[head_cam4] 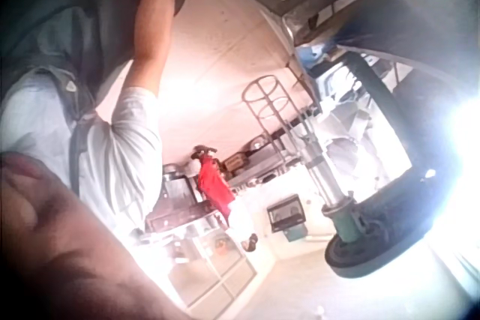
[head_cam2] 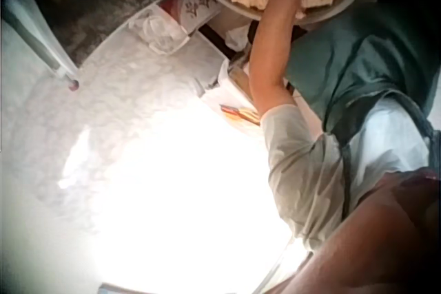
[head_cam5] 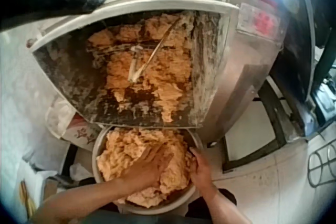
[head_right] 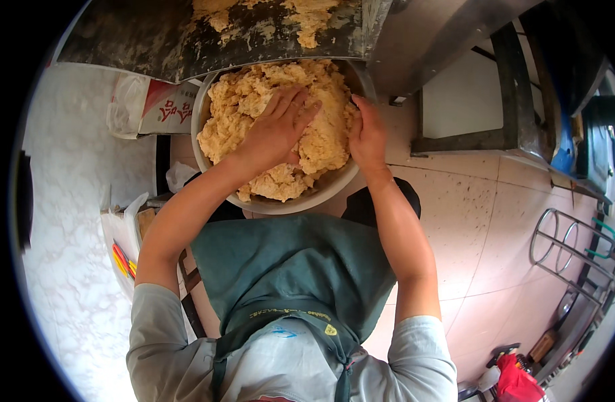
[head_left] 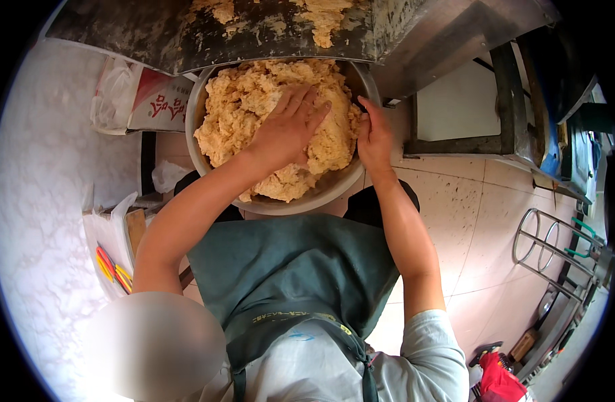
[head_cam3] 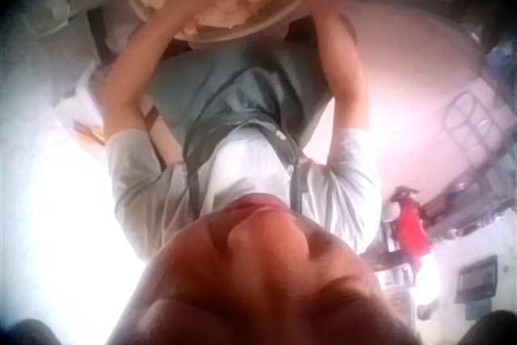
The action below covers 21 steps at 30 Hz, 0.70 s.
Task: The person transfers dough from a large mixer bin into a bowl by hand. They use a metal scraper to gather dough from the sides of the bin and then knead the collected dough in the bowl.
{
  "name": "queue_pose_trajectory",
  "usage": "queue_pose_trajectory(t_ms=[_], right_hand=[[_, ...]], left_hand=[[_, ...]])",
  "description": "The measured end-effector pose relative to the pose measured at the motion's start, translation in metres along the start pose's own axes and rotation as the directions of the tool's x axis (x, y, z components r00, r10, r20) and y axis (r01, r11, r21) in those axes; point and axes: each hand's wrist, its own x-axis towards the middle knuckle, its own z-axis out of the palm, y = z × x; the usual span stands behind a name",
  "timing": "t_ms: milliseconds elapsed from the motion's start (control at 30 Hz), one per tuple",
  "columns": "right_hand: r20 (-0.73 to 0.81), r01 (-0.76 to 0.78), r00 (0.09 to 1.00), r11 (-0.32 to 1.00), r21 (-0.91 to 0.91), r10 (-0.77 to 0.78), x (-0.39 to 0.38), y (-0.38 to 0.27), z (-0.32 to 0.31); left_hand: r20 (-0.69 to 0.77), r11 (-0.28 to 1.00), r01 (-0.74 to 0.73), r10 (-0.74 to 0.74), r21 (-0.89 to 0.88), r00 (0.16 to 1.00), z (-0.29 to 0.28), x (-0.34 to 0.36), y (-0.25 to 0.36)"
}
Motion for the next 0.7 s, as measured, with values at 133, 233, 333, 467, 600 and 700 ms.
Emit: queue_pose_trajectory(t_ms=[133,233,333,467,600,700], right_hand=[[-0.012,-0.050,0.999,0.997,0.067,0.051,-0.002,-0.006,0.000],[0.002,-0.040,0.999,0.992,0.120,0.040,-0.005,-0.007,0.000],[0.010,-0.025,1.000,0.996,0.089,0.025,-0.004,-0.007,0.005],[0.037,-0.110,0.994,0.985,0.132,0.106,-0.005,-0.011,0.005],[-0.025,-0.106,0.993,0.980,0.170,0.112,-0.009,-0.020,0.007],[-0.018,-0.129,0.991,0.981,0.146,0.133,-0.009,-0.029,0.007]], left_hand=[[-0.051,0.999,0.013,-0.015,-0.033,0.999,0.012,0.012,-0.002],[-0.105,0.998,0.000,-0.007,-0.067,0.994,0.017,0.023,-0.002],[-0.118,0.996,0.025,-0.034,-0.081,0.992,0.028,0.033,0.000],[-0.091,0.993,0.057,-0.066,-0.099,0.994,0.024,0.047,0.005],[-0.144,0.990,0.041,-0.061,-0.138,0.988,0.032,0.061,0.006],[-0.149,0.991,0.030,-0.050,-0.131,0.988,0.039,0.076,0.005]])
